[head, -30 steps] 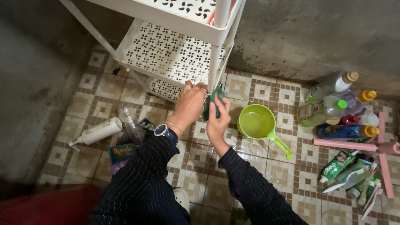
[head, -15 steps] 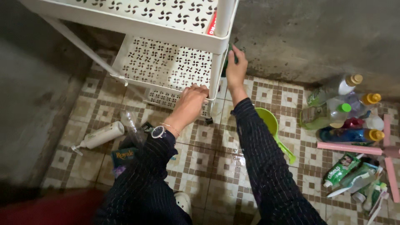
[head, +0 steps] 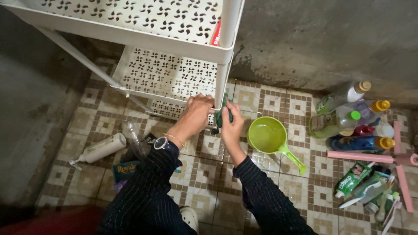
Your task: The person scrubs the shelves of a white plastic storage cart with a green sponge, repeatedly dipping the sponge into a green bowl of water. The person then pours the water from the green bowl into a red bucket.
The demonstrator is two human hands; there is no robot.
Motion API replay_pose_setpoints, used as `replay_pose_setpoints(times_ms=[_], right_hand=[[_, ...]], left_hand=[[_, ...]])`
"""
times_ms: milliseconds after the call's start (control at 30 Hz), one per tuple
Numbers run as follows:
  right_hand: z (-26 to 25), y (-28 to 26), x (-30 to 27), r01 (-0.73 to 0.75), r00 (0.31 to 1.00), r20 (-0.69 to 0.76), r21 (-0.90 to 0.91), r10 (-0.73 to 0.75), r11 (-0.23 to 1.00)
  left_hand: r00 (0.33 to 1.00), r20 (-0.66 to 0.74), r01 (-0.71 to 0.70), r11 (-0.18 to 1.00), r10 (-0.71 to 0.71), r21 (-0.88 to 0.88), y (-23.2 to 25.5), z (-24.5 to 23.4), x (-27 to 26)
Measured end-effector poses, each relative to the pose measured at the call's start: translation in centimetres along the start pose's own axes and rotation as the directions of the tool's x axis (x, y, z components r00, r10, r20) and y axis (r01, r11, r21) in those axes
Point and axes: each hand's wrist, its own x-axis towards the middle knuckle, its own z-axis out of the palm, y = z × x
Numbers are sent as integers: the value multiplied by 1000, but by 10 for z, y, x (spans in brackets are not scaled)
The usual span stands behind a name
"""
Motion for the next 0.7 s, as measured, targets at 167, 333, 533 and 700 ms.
replay_pose_setpoints(times_ms=[167, 333, 533, 700], right_hand=[[5, 20, 50, -65, 998, 1, -46, 65, 997], [15, 48, 137, 17, 999, -30, -156, -22, 988], [16, 49, 147, 26, 1000, -10, -190, -28, 981], [4, 25, 72, 60, 998, 38, -135, -55, 989]], left_hand=[[999, 45, 3, 1000, -3, -2, 6, -8, 1], [996, 83, 31, 998, -27, -47, 4, -9, 3], [995, 97, 11, 1000, -9, -24, 1, -3, 3], [998, 52, 21, 999, -18, -49, -5, 5, 3]])
